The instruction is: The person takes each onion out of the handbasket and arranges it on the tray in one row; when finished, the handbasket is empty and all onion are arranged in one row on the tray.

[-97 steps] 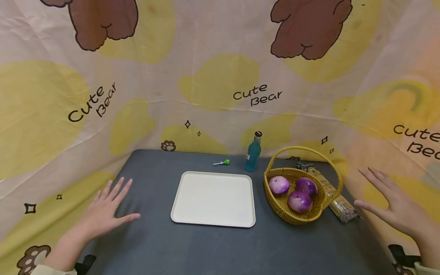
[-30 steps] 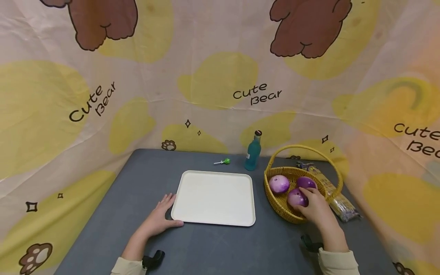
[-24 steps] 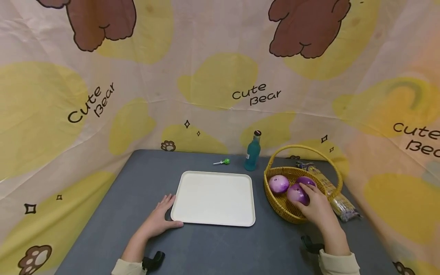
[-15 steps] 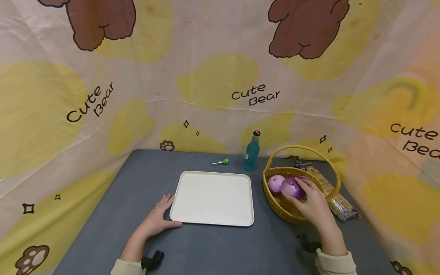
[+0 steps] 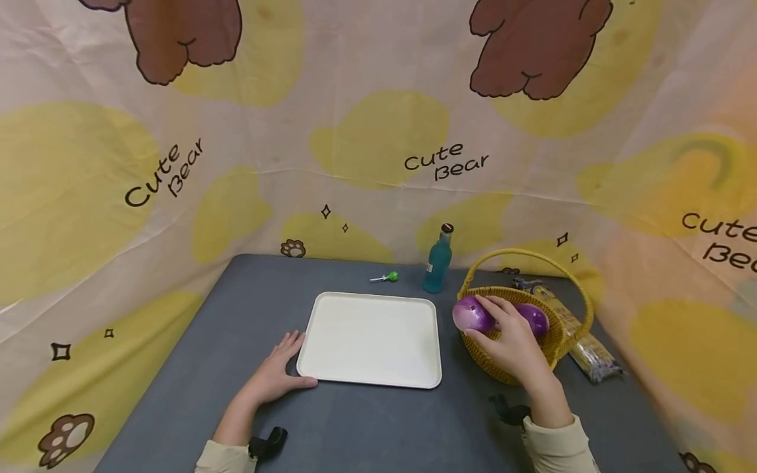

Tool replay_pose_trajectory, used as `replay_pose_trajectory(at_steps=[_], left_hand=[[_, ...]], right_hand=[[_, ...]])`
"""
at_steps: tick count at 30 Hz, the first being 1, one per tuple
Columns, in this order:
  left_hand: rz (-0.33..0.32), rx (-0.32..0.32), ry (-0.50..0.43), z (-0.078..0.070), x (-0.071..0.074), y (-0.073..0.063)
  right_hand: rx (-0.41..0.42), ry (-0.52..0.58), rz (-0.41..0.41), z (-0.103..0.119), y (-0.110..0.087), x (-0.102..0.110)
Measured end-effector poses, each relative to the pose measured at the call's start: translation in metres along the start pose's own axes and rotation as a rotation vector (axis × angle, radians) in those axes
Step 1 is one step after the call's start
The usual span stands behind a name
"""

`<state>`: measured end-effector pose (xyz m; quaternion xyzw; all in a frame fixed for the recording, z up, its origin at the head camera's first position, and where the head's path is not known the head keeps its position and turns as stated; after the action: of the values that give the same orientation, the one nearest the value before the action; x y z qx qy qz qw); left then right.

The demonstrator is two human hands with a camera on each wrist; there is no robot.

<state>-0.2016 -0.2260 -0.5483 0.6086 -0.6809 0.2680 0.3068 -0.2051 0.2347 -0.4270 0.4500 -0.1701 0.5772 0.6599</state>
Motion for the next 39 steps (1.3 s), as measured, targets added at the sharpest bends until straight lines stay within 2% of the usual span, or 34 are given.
replay_pose_trajectory(at_steps=[11, 21, 28, 39], left_hand=[[0.010, -0.008, -0.018, -0.006, -0.003, 0.003], [0.009, 0.014, -0.020, -0.004, 0.000, 0.000], [0.004, 0.026, -0.025, -0.001, 0.000, 0.000], [0.004, 0.045, -0.011, -0.001, 0.001, -0.001]], right_hand=[[0.073, 0.079, 0.032, 0.036, 0.015, -0.033], [0.139, 0.150, 0.042, 0.063, 0.026, -0.057], [0.160, 0.212, 0.081, 0.082, 0.036, -0.078], [0.183, 0.252, 0.139, 0.109, 0.043, -0.107]])
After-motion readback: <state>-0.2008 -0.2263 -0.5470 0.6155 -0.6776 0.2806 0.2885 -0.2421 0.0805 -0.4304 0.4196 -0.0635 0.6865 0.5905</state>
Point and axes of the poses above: each hand's wrist, its own y-axis towards the middle knuckle, its own x-axis out of the back of the hand, z = x × y, the point moved 3 cm from there along y, towards the middle knuckle, and after that the axes turned 10 degrees about -z, right-handed, at the moved point
